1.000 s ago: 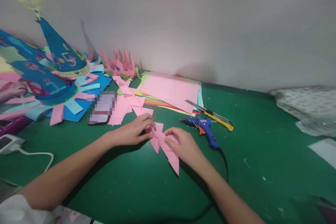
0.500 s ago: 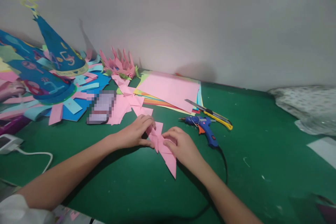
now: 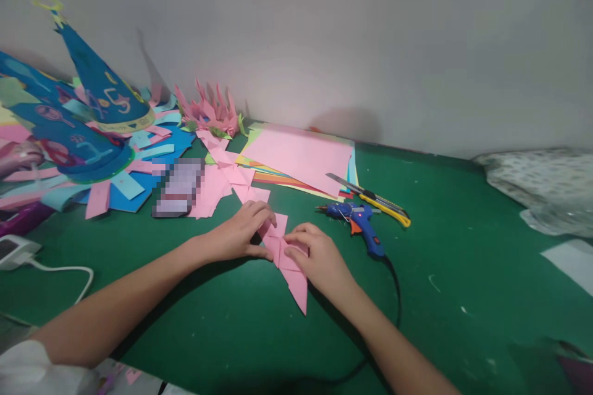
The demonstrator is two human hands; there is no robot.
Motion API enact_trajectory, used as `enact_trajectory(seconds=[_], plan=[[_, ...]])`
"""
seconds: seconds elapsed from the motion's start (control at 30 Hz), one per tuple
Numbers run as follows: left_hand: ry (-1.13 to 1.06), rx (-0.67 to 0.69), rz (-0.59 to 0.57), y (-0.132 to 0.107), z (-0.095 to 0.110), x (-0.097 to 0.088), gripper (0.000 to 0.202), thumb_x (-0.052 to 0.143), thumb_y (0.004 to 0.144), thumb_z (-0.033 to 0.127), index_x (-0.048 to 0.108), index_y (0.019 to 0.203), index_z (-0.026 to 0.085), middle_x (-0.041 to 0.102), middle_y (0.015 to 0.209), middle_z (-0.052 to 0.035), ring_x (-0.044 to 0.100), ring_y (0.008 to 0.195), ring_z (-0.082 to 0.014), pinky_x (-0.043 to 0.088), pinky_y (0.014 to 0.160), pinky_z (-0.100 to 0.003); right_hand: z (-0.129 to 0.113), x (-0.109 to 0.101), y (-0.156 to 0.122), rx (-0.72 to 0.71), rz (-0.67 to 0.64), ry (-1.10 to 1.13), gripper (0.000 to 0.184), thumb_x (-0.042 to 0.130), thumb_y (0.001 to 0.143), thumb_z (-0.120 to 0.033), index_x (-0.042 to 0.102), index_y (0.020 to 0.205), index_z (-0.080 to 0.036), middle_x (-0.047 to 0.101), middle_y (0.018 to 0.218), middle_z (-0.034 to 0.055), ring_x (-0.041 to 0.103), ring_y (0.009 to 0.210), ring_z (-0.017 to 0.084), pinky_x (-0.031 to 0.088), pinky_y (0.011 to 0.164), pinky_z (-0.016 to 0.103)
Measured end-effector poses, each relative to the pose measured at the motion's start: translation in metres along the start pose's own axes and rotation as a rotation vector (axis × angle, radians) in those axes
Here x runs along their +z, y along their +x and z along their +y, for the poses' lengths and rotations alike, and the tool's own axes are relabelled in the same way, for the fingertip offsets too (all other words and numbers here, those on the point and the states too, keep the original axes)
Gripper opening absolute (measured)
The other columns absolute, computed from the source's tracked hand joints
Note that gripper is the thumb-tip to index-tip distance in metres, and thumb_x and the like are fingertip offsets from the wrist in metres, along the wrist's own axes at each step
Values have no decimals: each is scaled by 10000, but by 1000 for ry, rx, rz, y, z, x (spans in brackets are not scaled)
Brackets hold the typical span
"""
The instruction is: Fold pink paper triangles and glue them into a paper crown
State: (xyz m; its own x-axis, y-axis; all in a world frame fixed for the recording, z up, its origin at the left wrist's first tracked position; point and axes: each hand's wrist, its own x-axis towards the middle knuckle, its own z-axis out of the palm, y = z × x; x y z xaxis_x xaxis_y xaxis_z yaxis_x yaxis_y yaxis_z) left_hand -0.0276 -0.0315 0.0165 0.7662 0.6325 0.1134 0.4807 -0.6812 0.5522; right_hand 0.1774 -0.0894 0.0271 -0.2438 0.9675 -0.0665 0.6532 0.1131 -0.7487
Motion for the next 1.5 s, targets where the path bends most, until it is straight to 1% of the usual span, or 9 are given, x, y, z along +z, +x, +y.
enact_trajectory(seconds=[0.17,0.47,0.67,0.83,1.0,1.13,1.3,1.4,1.5], plan=[[25,5,6,0,0,1,521,701,692,497,474,1036,179,466,1076,-98,408,984,-250,418,836,-393,1,2,0,3,22,14,179,587,767,-226,714,893,-228,629,967,54,597,907,203,461,819,338],[18,-12,11,0,1,0,516,714,682,483,471,1023,181,463,1070,-94,406,989,-253,413,842,-391,0,2,0,36,57,42,175,593,750,-249,726,863,-232,646,942,53,613,857,203,476,762,327],[12,-17,2,0,2,0,540,718,672,498,471,1023,170,467,1063,-98,403,981,-252,413,840,-386,2,2,0,45,50,46,187,586,760,-261,723,882,-221,646,947,61,607,858,202,472,747,322],[29,-7,15,-1,3,1,568,708,661,539,479,1033,175,458,1081,-104,397,1000,-265,408,849,-404,2,4,-2,42,41,36,179,591,761,-261,717,884,-228,641,955,56,609,861,202,474,755,322],[37,-19,3,-2,4,2,557,722,671,494,472,1049,170,447,1104,-111,391,1014,-267,413,853,-403,1,6,-3,31,55,35,181,595,751,-249,715,885,-227,641,955,57,607,876,205,473,764,323],[29,-6,15,-2,4,3,567,722,671,493,467,1074,186,427,1147,-112,388,1040,-269,404,888,-423,3,8,-3,42,54,37,179,596,753,-250,711,887,-214,636,964,61,601,893,205,461,790,323],[60,-15,13,-2,5,4,494,708,690,487,498,1021,187,422,1132,-110,397,1009,-264,418,860,-422,4,10,-3,27,42,14,183,584,769,-240,697,911,-214,625,974,54,594,890,196,448,806,316],[73,-7,-3,-3,7,3,403,700,708,465,536,949,187,409,1132,-105,393,1002,-263,419,844,-416,2,9,-3,9,54,9,200,582,756,-204,669,935,-218,620,975,47,580,930,200,434,841,325],[78,9,-7,-4,8,3,351,698,708,451,554,881,181,407,1117,-96,385,1010,-268,416,839,-411,0,9,-3,17,65,17,196,581,737,-177,634,922,-216,616,963,41,570,938,200,431,834,325]])
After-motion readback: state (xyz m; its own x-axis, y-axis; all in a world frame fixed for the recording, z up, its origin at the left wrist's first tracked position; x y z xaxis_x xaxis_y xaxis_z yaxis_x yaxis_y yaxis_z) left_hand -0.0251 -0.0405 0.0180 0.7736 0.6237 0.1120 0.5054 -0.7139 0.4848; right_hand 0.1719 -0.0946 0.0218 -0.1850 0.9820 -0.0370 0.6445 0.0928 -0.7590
